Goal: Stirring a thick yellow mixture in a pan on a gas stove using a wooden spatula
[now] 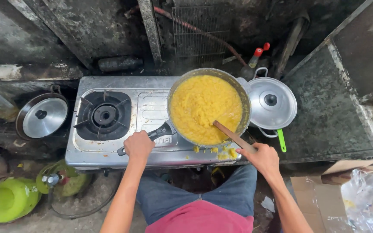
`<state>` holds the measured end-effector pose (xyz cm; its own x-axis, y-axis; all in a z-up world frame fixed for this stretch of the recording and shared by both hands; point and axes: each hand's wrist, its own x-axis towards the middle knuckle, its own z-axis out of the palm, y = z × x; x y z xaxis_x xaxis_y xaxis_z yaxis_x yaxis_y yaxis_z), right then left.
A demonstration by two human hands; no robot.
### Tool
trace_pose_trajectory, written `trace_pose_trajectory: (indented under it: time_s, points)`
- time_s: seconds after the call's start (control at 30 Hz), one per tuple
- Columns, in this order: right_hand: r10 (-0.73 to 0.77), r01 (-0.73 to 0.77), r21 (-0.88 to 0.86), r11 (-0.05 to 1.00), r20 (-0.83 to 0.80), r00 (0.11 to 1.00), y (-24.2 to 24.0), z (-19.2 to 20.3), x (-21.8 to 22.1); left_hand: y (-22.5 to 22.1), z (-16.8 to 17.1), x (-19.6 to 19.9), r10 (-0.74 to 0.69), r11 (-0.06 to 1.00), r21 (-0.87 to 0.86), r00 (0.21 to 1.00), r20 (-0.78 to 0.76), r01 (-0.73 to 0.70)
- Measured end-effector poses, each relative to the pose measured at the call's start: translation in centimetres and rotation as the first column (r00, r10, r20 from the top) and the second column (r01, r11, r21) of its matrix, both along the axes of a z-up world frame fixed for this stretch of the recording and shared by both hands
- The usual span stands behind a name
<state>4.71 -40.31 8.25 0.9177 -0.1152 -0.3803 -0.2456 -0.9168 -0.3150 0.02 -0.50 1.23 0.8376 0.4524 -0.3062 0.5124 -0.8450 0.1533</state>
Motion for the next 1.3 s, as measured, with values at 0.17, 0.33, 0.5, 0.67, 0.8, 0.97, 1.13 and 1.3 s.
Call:
trace_pose_trajectory:
  time_s: [0.17,0.33,0.5,0.67,0.8,0.97,1.13,1.3]
  points:
    - [-0.109,0.116,0.138,0.984,-0.058,0.992,-1.3,-2.7,-1.3,0.0,-0.6,0.0,-0.007,1.0,0.012,1.0,0.004,0.007]
    - [-0.14,0.164,0.259,0.952,-0.108,0.984,-3.0,-6.7,-1.0,0.3,-0.5,0.5,-0.011,1.0,0.027,1.0,-0.025,0.011]
    - [-0.188,0.222,0.418,0.881,-0.119,0.975,-3.3,-8.1,-2.2,0.1,0.0,0.2,-0.014,1.0,0.026,1.0,-0.02,0.015]
    - [-0.234,0.377,0.701,0.606,-0.297,0.926,-2.3,-5.1,-2.6,-0.2,0.2,0.0,0.004,1.0,0.015,1.0,0.012,-0.004]
    - [-0.177,0.527,0.773,0.353,-0.498,0.849,-2.4,-5.5,-3.6,-0.1,0.1,0.0,-0.009,0.999,0.032,1.0,-0.002,0.009]
    - [-0.089,0.718,0.689,0.1,-0.712,0.696,-2.7,-4.6,-5.0,-0.1,0.3,0.0,0.0,1.0,0.03,1.0,-0.004,0.0]
    - [0.092,0.812,0.584,-0.01,-0.808,0.582,-6.4,-5.2,-6.0,-0.5,0.3,0.4,0.023,0.998,0.06,0.963,-0.27,-0.007]
    - [-0.132,0.24,0.642,0.728,-0.212,0.968,-10.3,-0.6,-5.0,-0.2,0.2,0.4,0.02,0.998,0.064,0.97,-0.244,-0.004]
